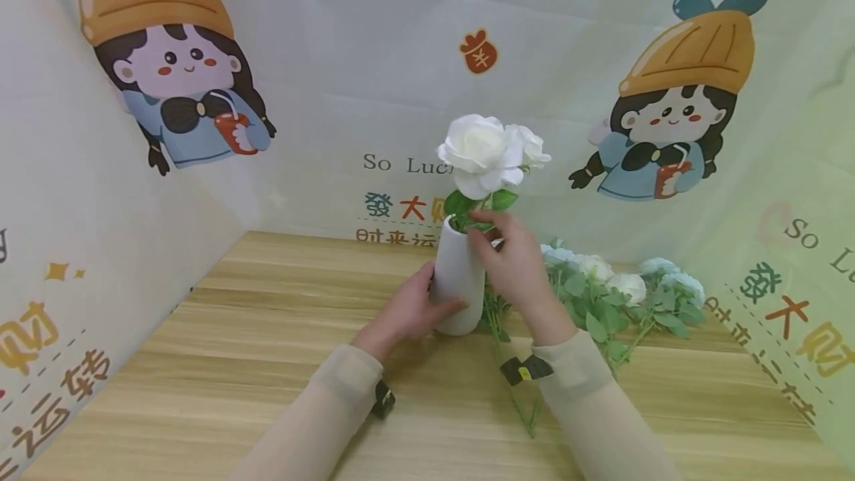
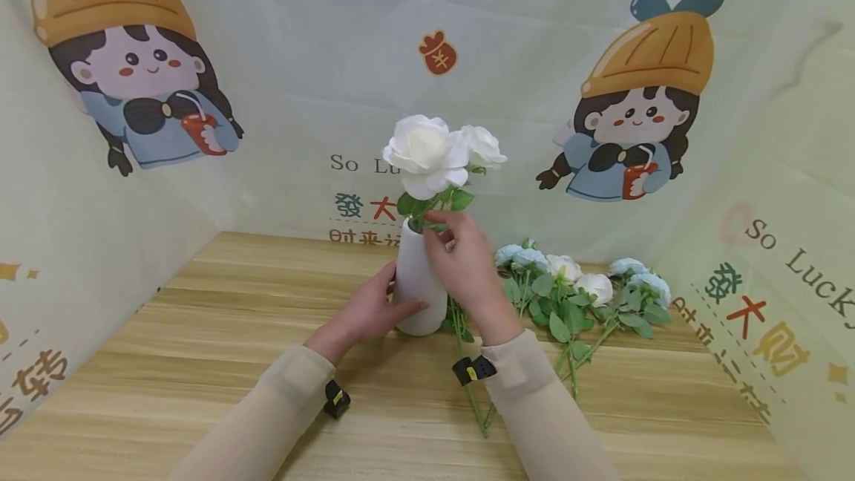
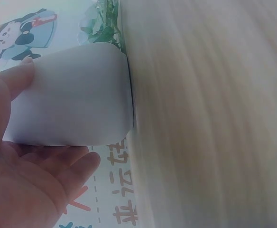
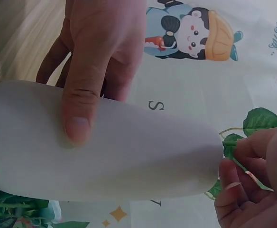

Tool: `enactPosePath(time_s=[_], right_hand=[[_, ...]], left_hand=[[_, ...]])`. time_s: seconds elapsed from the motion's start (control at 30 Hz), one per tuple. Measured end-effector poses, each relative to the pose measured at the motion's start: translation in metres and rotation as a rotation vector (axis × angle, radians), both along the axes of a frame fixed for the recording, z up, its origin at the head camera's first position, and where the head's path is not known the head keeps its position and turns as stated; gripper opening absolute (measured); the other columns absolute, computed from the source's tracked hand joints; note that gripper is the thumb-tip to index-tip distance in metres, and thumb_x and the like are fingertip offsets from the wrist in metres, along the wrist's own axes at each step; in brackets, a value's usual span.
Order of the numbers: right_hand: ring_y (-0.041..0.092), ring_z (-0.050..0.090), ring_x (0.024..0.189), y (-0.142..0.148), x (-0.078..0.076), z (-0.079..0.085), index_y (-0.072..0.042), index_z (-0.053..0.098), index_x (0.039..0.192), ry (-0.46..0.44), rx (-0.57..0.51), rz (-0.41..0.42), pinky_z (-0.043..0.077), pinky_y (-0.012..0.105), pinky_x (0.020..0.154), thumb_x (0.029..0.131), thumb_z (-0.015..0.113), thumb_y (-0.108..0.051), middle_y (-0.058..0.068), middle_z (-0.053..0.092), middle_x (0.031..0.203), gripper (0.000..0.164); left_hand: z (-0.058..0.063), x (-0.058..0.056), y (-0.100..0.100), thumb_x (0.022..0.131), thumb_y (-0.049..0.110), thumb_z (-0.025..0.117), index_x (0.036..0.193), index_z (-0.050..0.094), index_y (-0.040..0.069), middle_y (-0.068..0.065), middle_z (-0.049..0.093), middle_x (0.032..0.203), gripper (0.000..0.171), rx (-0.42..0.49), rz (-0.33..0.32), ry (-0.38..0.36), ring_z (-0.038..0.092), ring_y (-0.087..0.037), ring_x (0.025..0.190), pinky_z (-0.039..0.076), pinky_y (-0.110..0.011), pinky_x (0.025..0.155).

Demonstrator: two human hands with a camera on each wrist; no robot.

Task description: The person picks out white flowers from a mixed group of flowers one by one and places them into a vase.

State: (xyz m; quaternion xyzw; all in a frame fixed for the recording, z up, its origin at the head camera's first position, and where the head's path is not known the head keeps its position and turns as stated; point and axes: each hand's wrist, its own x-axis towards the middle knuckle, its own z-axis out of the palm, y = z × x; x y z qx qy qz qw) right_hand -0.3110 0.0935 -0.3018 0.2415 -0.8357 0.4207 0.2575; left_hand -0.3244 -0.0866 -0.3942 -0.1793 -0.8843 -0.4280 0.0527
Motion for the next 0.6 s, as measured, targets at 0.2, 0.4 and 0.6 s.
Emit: enactPosePath(time_s=[0.2,0.4,0.6], right_hand=[[0.018,0.058,0.084,0.007,0.001,-0.004,-0.004,0.068,0.114,0.030,-0.031,-0.005,0.053,0.036,0.066,0.096,0.063,-0.012,0.008,0.059,0.114,0.020],[0.016,0.058,0.083,0.016,0.005,-0.005,-0.006,0.069,0.112,0.049,-0.030,-0.011,0.051,0.034,0.065,0.096,0.061,-0.012,0.006,0.060,0.112,0.019],[0.013,0.058,0.079,0.032,0.011,-0.008,-0.008,0.069,0.106,0.117,0.004,-0.019,0.050,0.034,0.062,0.095,0.062,-0.010,0.001,0.063,0.103,0.014]], left_hand=[[0.001,0.002,-0.001,0.090,0.045,0.073,0.143,0.038,0.009,-0.010,0.053,0.134,0.073,-0.013,-0.001,-0.036,0.051,-0.021,0.117,0.047,-0.046,0.099],[0.000,0.001,0.000,0.089,0.043,0.074,0.143,0.038,0.008,-0.012,0.054,0.132,0.074,-0.013,0.002,-0.026,0.052,-0.022,0.115,0.049,-0.046,0.097],[0.001,0.002,-0.001,0.088,0.042,0.075,0.146,0.036,0.009,-0.012,0.052,0.135,0.077,-0.009,0.017,-0.039,0.051,-0.022,0.117,0.047,-0.047,0.098]])
